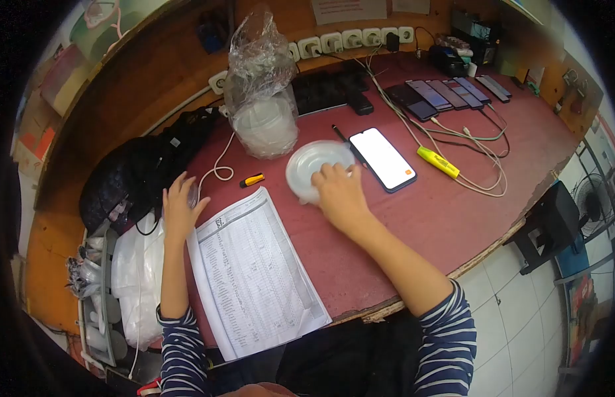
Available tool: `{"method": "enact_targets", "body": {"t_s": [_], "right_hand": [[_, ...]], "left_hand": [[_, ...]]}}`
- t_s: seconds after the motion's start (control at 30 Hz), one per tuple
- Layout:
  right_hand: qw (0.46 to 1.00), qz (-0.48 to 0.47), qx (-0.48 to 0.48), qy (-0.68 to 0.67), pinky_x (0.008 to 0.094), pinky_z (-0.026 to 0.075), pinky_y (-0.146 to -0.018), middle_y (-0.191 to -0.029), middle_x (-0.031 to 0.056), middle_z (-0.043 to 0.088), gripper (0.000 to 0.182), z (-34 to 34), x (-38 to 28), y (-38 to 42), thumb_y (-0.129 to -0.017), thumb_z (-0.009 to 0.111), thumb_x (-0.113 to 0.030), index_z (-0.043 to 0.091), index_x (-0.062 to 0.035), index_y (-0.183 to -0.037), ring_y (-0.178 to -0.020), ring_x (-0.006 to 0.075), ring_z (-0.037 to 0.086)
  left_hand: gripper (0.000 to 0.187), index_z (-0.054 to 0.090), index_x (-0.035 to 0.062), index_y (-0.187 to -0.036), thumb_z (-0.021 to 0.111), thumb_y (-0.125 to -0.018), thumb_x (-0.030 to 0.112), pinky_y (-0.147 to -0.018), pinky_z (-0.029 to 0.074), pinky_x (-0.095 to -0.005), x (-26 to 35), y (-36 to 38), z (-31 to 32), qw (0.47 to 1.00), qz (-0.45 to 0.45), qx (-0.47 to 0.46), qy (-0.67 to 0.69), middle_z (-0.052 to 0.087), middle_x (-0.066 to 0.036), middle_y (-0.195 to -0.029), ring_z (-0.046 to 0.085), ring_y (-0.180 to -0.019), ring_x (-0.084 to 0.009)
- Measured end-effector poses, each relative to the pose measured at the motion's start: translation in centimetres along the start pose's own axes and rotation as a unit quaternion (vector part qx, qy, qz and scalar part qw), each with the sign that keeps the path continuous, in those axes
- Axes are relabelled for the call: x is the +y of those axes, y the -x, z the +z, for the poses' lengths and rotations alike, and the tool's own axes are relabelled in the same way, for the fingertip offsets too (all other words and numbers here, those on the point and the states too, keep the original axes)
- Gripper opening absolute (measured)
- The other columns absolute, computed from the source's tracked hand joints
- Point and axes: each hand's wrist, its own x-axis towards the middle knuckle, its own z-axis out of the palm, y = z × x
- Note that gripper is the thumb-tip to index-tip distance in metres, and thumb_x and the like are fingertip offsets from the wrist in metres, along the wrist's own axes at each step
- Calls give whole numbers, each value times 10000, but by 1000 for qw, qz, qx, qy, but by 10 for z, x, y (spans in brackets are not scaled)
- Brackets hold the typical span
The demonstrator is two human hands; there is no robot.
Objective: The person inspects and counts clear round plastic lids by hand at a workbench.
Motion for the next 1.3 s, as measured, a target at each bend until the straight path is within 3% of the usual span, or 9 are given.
{"method": "enact_targets", "body": {"t_s": [0.07, 0.13, 0.33, 0.47, 0.57, 0.8, 0.93, 1.0, 1.3], "right_hand": [[1000, -20, -19, -4, 412, 306, -820, -911, 38, 499, 341, -2, -15, 6, -635, 692, -139, 539, -116, -939, -917, 215, 477], [995, -93, 21, -41, 410, 307, -830, -921, 31, 502, 282, 0, -32, 11, -661, 655, -143, 536, -123, -916, -930, 202, 479], [956, -271, 44, -104, 408, 338, -862, -927, 36, 506, 212, -7, -56, 16, -724, 549, -130, 512, -100, -931, -933, 182, 495], [863, -39, 2, -503, 320, 374, -840, -897, 54, 528, 126, -12, -61, 18, -850, 484, -151, 516, -66, -938, -857, 169, 516], [695, 67, -9, -716, 259, 389, -789, -865, 48, 539, 222, -17, -63, 20, -918, 423, -227, 520, -31, -949, -823, 125, 506], [617, 118, -23, -778, 239, 394, -678, -640, 22, 496, 230, -27, -66, 25, -916, 372, -181, 512, -24, -822, -658, 98, 484], [613, 133, 7, -778, 247, 401, -617, -609, 36, 501, 248, -19, -68, 31, -893, 356, -136, 514, -21, -741, -616, 109, 495], [764, 99, -22, -637, 265, 402, -551, -593, 50, 515, 263, -26, -70, 33, -875, 376, -124, 495, -9, -671, -569, 115, 501], [803, 57, 175, -567, 252, 355, -455, -519, 60, 466, 298, -31, -47, 23, -841, 424, -87, 445, -11, -554, -471, 120, 454]], "left_hand": [[539, 466, 42, -1184, 675, -711, 197, -989, 286, -414, 28, -2, 2, 998, 35, 33, 29, 444, -135, -1248, 421, -1145, -301], [574, 398, 28, -1237, 653, -751, 197, -969, 312, -373, 57, 5, 11, 852, -75, 5, 519, 445, -126, -1240, 422, -1134, -242], [416, 394, -6, -1112, 578, -752, 88, -921, 348, -337, 82, 21, 0, 653, -126, -99, 740, 423, -121, -1153, 411, -1059, -168], [428, 338, 66, -989, 629, -675, 49, -918, 352, -376, 110, 39, 0, 842, 85, 34, 531, 357, -156, -1193, 414, -1072, -234], [454, 339, 78, -942, 665, -633, 11, -930, 350, -410, 121, 42, -2, 862, 203, 37, 463, 348, -191, -1210, 394, -1136, -297], [589, 369, 101, -906, 831, -555, 203, -979, 313, -453, 112, 39, 12, 832, 281, 10, 477, 315, -213, -1270, 330, -1214, -360], [497, 407, 85, -880, 803, -606, 211, -978, 313, -453, 121, 40, 1, 781, 253, -15, 571, 324, -211, -1266, 322, -1221, -354], [378, 427, 64, -818, 747, -685, 214, -974, 318, -432, 129, 42, -2, 782, 99, -31, 614, 353, -183, -1252, 352, -1206, -300], [251, 485, 19, -909, 579, -841, 242, -841, 394, -297, 128, -11, 37, 716, -175, -148, 659, 390, -130, -1184, 407, -1043, -169]]}}
